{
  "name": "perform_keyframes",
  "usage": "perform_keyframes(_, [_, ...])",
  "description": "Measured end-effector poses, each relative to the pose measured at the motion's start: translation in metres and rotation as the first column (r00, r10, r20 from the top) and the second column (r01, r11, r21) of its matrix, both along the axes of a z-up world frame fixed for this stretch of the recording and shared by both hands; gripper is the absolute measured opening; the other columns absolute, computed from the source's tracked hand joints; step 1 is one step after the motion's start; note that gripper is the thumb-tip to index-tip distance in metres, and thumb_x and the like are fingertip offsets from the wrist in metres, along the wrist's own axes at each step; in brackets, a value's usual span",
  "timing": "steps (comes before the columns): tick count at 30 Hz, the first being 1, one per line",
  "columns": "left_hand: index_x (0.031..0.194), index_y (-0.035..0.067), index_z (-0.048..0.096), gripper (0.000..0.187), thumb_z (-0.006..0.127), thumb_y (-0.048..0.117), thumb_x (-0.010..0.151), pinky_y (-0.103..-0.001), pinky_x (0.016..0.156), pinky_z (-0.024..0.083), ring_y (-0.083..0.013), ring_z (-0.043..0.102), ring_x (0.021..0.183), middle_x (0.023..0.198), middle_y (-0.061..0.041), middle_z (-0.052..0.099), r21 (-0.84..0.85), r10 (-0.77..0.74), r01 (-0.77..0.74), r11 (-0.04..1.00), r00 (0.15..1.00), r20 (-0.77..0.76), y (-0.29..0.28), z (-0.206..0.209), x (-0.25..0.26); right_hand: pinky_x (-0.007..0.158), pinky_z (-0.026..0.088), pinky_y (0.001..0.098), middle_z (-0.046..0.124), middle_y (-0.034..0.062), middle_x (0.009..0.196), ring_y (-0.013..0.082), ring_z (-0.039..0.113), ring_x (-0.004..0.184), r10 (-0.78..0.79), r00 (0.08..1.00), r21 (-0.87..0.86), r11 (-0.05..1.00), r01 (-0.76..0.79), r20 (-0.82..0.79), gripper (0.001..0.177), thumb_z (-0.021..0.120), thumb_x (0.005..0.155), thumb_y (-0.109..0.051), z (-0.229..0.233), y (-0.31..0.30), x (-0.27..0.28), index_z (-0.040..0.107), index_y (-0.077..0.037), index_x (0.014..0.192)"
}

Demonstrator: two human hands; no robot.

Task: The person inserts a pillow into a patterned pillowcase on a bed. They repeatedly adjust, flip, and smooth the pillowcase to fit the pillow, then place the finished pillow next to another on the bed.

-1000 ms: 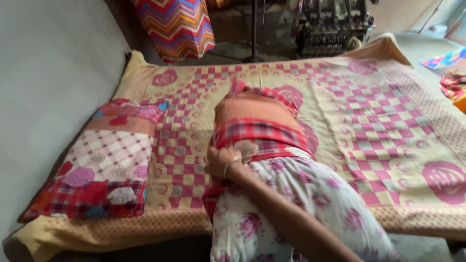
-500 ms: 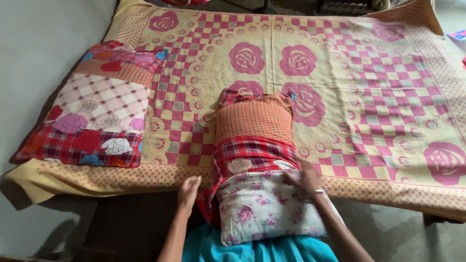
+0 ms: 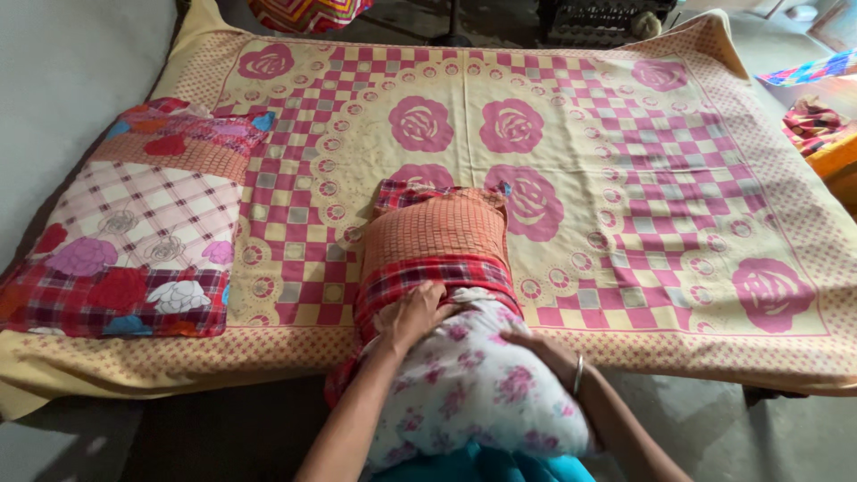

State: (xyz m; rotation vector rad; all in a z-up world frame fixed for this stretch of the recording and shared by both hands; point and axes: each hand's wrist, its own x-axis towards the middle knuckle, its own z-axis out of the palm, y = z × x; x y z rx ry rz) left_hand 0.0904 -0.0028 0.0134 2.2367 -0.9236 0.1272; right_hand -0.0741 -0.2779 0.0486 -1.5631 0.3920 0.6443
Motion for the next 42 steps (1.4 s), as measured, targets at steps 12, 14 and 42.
perform_keyframes(12, [0.1, 0.011, 0.064, 0.037, 0.055, 0.047, 0.103, -0.046, 0.051, 0.056, -0.0296, 0.069, 0.055, 0.066, -0.013, 0.068, 0.175, 0.072, -0.02, 0.984, 0.953, -0.294, -0.029, 0.051, -0.056, 0.089, 0.051, 0.0484, 0.067, 0.0178, 0.115, 0.0371, 0.064, 0.108, 0.28, 0.857, -0.829, 0.496, 0.258, 0.433, 0.066, 0.071, 0.078, -0.057, -0.002, 0.038, 0.013, 0.055, -0.015, 0.127])
perform_keyframes(14, [0.101, 0.011, 0.066, 0.03, 0.063, 0.04, 0.101, -0.047, 0.055, 0.056, -0.0319, 0.071, 0.061, 0.071, -0.015, 0.071, 0.048, -0.018, 0.024, 0.999, 0.993, -0.119, -0.028, 0.069, -0.054, 0.087, 0.051, 0.0501, 0.067, 0.0167, 0.113, 0.038, 0.064, 0.106, 0.38, 0.79, -0.834, 0.477, 0.277, 0.48, 0.057, 0.071, 0.081, -0.05, -0.004, 0.052, 0.04, 0.056, -0.016, 0.125])
perform_keyframes(42, [0.064, 0.012, 0.051, 0.069, 0.053, 0.079, 0.082, -0.037, 0.039, 0.04, -0.0122, 0.043, 0.042, 0.049, 0.003, 0.041, 0.218, -0.068, 0.104, 0.97, 0.983, -0.169, 0.064, 0.004, -0.085, 0.049, 0.048, 0.0447, 0.062, 0.0117, 0.06, 0.0282, 0.063, 0.051, 0.599, 0.587, -0.674, 0.729, -0.12, 0.544, 0.028, 0.068, 0.094, -0.036, 0.023, 0.039, -0.05, 0.065, -0.011, 0.083])
